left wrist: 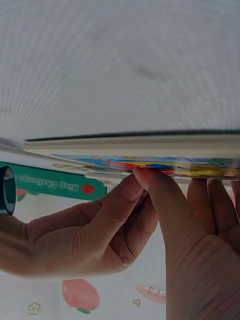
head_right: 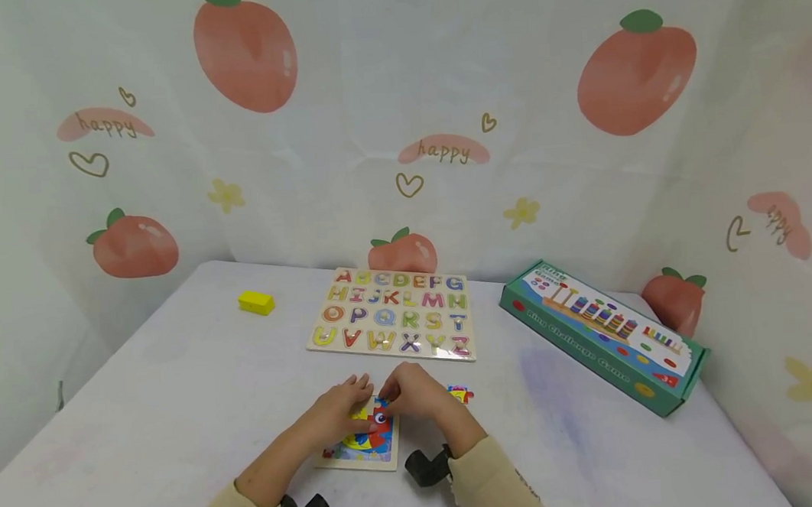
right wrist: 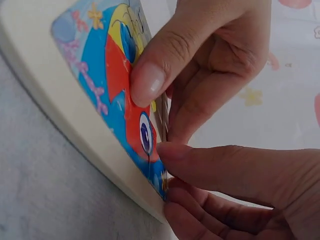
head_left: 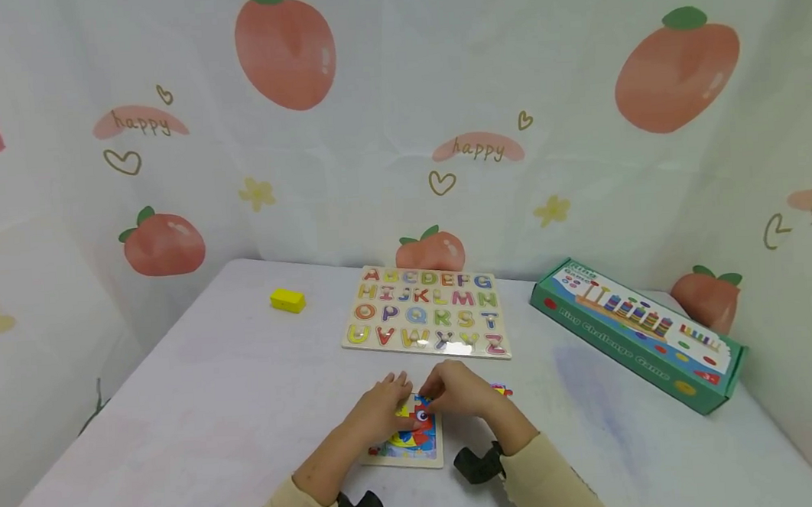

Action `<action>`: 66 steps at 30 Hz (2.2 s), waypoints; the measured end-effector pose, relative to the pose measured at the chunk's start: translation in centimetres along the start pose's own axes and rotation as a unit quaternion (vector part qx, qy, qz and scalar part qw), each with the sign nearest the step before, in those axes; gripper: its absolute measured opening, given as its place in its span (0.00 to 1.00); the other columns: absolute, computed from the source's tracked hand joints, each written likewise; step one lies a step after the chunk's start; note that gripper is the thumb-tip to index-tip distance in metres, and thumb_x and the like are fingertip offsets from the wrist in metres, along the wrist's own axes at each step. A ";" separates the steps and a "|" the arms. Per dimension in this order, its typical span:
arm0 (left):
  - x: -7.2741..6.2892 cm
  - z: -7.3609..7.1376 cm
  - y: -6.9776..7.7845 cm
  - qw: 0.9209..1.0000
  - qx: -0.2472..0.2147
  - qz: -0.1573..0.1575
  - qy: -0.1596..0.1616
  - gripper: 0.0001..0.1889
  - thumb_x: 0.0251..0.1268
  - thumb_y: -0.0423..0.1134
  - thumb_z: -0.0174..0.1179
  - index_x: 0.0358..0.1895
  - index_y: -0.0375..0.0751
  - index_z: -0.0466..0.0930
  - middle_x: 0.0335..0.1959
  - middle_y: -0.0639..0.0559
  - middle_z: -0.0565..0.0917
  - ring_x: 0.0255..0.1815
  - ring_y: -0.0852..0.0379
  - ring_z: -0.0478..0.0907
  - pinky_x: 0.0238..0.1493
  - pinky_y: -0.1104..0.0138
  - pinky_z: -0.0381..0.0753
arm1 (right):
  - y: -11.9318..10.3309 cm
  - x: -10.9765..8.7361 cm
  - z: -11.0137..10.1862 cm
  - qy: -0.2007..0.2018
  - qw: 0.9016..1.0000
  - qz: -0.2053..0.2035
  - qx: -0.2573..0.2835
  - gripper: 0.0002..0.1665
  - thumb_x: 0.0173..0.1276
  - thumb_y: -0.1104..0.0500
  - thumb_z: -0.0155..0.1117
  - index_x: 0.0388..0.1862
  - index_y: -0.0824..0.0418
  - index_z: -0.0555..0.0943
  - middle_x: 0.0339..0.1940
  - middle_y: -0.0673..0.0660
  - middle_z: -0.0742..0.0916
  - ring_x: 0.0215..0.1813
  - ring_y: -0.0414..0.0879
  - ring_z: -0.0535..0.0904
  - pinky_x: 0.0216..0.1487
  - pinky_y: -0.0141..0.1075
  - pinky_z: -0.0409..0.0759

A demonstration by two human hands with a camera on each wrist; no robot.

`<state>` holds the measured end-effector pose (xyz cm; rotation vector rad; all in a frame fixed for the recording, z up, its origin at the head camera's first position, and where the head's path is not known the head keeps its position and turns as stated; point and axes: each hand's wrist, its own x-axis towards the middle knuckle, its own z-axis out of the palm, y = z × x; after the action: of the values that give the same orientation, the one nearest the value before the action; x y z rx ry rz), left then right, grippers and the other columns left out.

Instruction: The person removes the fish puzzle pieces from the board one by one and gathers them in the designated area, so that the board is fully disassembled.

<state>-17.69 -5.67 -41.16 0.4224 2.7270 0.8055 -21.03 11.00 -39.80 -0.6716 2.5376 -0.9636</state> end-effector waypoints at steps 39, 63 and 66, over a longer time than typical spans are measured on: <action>0.0 -0.2 0.0 1.000 -0.012 -0.009 -0.003 0.33 0.53 0.43 0.67 0.62 0.34 0.70 0.70 0.39 0.63 0.73 0.37 0.53 0.67 0.42 0.58 | 1.0 0.7 0.3 -0.005 0.999 0.003 0.041 0.05 0.59 0.66 0.65 0.34 0.64 0.79 0.30 0.51 0.79 0.33 0.42 0.72 0.38 0.31 0.76; 0.0 -0.4 0.1 1.000 -0.014 -0.007 -0.007 0.32 0.54 0.43 0.66 0.63 0.33 0.70 0.70 0.39 0.63 0.73 0.38 0.53 0.69 0.44 0.57 | 0.4 0.5 0.2 0.005 0.999 0.016 0.029 0.04 0.57 0.67 0.67 0.32 0.65 0.82 0.29 0.52 0.82 0.31 0.41 0.74 0.37 0.31 0.79; -0.1 -0.4 0.2 1.000 -0.012 -0.008 -0.006 0.32 0.54 0.43 0.67 0.62 0.33 0.70 0.70 0.39 0.63 0.73 0.38 0.53 0.68 0.43 0.58 | 0.2 0.3 0.1 0.013 0.999 0.026 0.022 0.06 0.57 0.68 0.67 0.34 0.66 0.83 0.31 0.54 0.84 0.31 0.41 0.76 0.38 0.33 0.82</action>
<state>-17.72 -5.74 -40.69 0.3989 2.7041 0.8272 -21.29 10.93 -40.02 -0.5818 2.5363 -1.0138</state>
